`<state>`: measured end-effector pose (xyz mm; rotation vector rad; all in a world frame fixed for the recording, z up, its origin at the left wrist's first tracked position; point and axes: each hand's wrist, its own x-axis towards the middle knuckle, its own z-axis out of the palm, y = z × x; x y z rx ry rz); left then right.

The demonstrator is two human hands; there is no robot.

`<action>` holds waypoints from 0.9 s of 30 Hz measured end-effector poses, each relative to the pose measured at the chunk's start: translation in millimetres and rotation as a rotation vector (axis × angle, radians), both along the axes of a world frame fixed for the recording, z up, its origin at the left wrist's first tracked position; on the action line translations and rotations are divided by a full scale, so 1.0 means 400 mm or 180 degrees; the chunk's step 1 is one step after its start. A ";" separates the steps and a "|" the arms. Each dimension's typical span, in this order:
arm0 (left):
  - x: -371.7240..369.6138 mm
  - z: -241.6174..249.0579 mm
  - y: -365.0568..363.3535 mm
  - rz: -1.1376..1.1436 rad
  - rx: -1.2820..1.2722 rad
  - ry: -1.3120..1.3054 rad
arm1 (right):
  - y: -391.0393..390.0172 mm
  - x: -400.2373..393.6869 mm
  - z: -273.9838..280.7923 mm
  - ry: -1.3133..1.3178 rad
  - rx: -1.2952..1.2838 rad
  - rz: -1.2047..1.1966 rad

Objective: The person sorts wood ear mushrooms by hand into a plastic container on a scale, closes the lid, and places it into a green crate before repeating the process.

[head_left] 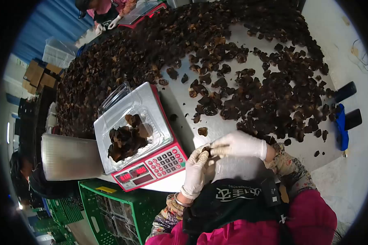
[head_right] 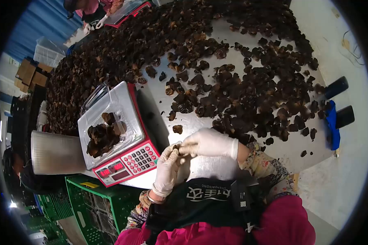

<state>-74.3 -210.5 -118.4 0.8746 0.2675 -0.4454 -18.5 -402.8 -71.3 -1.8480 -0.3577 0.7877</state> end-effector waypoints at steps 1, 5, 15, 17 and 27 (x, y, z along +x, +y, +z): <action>-0.001 -0.014 0.009 -0.0047 0.0240 -0.0038 | -0.011 0.021 -0.028 -0.0244 -0.0028 -0.0227; -0.008 0.004 -0.004 0.0163 0.0309 0.0024 | 0.017 0.124 -0.092 -0.2671 -0.0746 -0.0995; -0.049 0.018 0.016 -0.0165 0.0540 -0.0076 | -0.025 0.131 -0.092 -0.2826 -0.1100 -0.1158; -0.054 0.022 0.017 -0.0209 0.0530 -0.0142 | -0.034 0.122 -0.085 -0.2686 -0.1122 -0.1217; -0.068 0.031 0.015 -0.0437 0.0738 -0.0045 | 0.050 0.164 -0.168 -0.3109 -0.2194 -0.1185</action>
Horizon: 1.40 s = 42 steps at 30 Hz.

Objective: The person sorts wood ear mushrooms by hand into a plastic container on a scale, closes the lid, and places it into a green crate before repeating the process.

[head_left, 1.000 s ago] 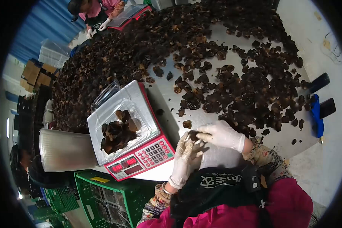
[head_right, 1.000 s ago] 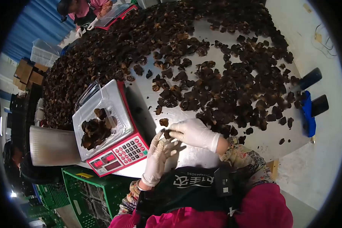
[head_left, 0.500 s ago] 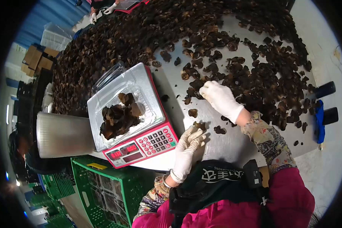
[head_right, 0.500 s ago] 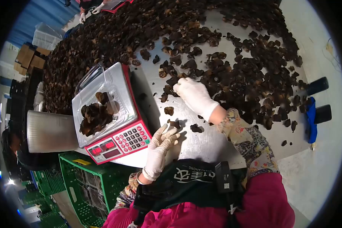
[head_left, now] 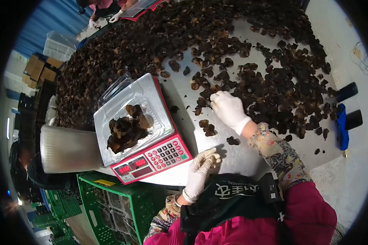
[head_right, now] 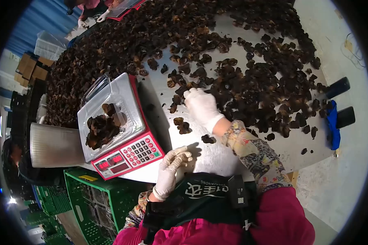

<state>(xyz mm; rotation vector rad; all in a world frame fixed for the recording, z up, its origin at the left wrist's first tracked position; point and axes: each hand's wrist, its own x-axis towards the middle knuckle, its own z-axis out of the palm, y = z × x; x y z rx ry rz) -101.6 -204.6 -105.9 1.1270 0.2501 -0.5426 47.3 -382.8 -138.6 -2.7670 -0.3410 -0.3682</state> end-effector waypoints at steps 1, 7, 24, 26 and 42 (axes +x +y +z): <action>-0.008 -0.006 0.008 -0.0024 0.0056 -0.0109 | -0.013 -0.007 0.019 -0.0029 0.0515 -0.0062; -0.016 -0.070 0.006 0.0299 -0.0282 0.0098 | -0.067 -0.063 0.091 0.0261 0.1468 0.0099; -0.007 -0.065 0.015 0.0096 -0.0026 0.0022 | -0.087 -0.072 0.133 0.2449 0.3492 -0.0182; -0.005 -0.068 0.011 -0.0109 -0.0023 -0.0074 | -0.102 -0.104 0.133 0.2414 0.3662 -0.0207; -0.007 -0.027 -0.028 0.0041 0.1630 -0.1549 | -0.215 -0.327 0.217 0.3161 0.4490 0.0365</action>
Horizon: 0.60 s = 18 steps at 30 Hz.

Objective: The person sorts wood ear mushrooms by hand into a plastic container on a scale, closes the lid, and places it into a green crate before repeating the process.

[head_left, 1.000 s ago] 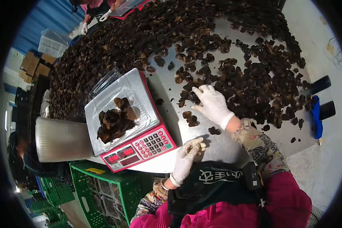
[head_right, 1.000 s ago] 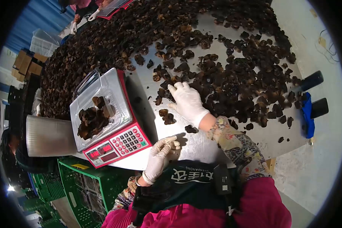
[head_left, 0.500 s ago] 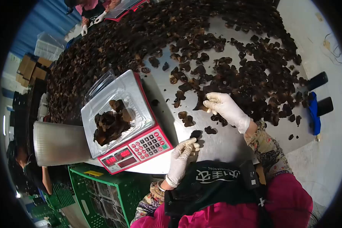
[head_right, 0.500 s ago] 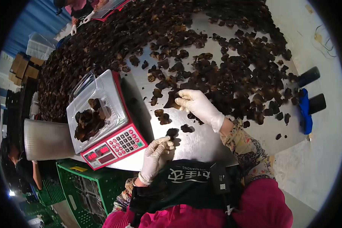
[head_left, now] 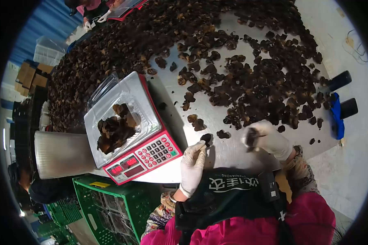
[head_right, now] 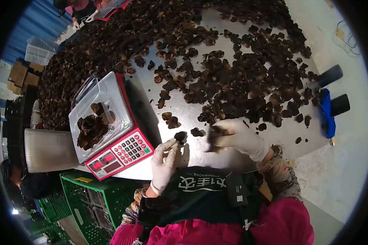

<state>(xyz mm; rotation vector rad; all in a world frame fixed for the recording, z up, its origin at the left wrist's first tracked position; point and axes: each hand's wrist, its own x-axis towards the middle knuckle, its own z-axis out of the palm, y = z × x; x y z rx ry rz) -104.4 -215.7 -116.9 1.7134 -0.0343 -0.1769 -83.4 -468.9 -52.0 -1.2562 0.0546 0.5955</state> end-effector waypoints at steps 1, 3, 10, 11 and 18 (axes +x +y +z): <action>0.003 -0.011 -0.003 -0.0083 0.0466 -0.0427 | -0.018 -0.020 -0.036 0.0066 0.1228 -0.0095; 0.024 -0.020 -0.008 -0.0291 0.0864 -0.0928 | -0.005 -0.024 -0.152 -0.1874 -0.0695 0.0595; 0.073 -0.031 -0.044 -0.0473 0.2480 -0.1618 | 0.041 0.002 -0.102 0.0002 -0.0614 -0.0383; 0.079 -0.048 -0.040 -0.0484 0.2475 -0.1645 | 0.050 0.002 -0.112 0.0014 -0.0480 -0.0459; 0.043 -0.071 -0.021 0.0033 0.0180 -0.0122 | 0.075 -0.008 -0.131 -0.0184 -0.0508 -0.0614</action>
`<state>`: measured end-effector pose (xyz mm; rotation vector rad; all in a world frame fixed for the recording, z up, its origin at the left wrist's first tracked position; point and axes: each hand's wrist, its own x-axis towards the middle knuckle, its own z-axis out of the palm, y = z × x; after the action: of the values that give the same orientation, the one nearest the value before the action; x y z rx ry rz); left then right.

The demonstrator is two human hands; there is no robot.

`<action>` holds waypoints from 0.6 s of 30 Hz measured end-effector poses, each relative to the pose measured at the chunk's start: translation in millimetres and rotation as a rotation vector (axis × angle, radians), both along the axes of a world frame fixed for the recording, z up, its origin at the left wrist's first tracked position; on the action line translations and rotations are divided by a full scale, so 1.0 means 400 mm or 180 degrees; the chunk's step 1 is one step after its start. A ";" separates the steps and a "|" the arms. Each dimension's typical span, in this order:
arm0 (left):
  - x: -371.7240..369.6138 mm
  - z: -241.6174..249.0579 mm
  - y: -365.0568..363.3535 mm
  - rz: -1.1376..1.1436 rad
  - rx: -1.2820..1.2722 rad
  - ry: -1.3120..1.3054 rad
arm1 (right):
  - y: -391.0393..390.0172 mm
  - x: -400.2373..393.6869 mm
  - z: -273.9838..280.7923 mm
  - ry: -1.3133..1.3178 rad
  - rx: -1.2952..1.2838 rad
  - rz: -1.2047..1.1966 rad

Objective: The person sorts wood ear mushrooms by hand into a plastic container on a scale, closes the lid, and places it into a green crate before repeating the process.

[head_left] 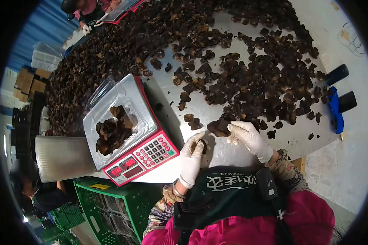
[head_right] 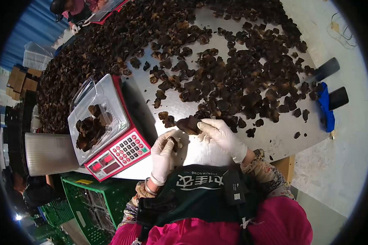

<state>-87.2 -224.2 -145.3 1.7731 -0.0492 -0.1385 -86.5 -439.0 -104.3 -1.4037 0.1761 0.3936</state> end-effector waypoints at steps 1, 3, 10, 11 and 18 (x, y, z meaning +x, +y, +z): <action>0.006 0.032 0.006 -0.0156 -0.1159 0.0966 | 0.005 -0.001 -0.004 -0.0023 0.0096 -0.0106; 0.012 0.045 0.021 -0.0485 -0.2139 0.2012 | 0.009 0.000 -0.017 0.0064 0.0086 -0.0176; 0.007 0.057 0.012 -0.0668 -0.3141 0.2216 | 0.079 -0.041 -0.006 -0.2438 -0.1272 0.0310; 0.008 0.062 0.023 -0.0529 -0.3237 0.2239 | 0.057 -0.033 0.007 -0.2478 -0.1629 0.0465; 0.001 0.080 0.028 -0.0257 -0.2799 0.1621 | 0.055 -0.031 -0.042 -0.1495 -0.2881 -0.0484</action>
<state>-87.0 -213.1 -113.4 0.8239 0.1656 -0.5355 -98.9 -416.9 -121.0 -2.3097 0.0695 -0.1932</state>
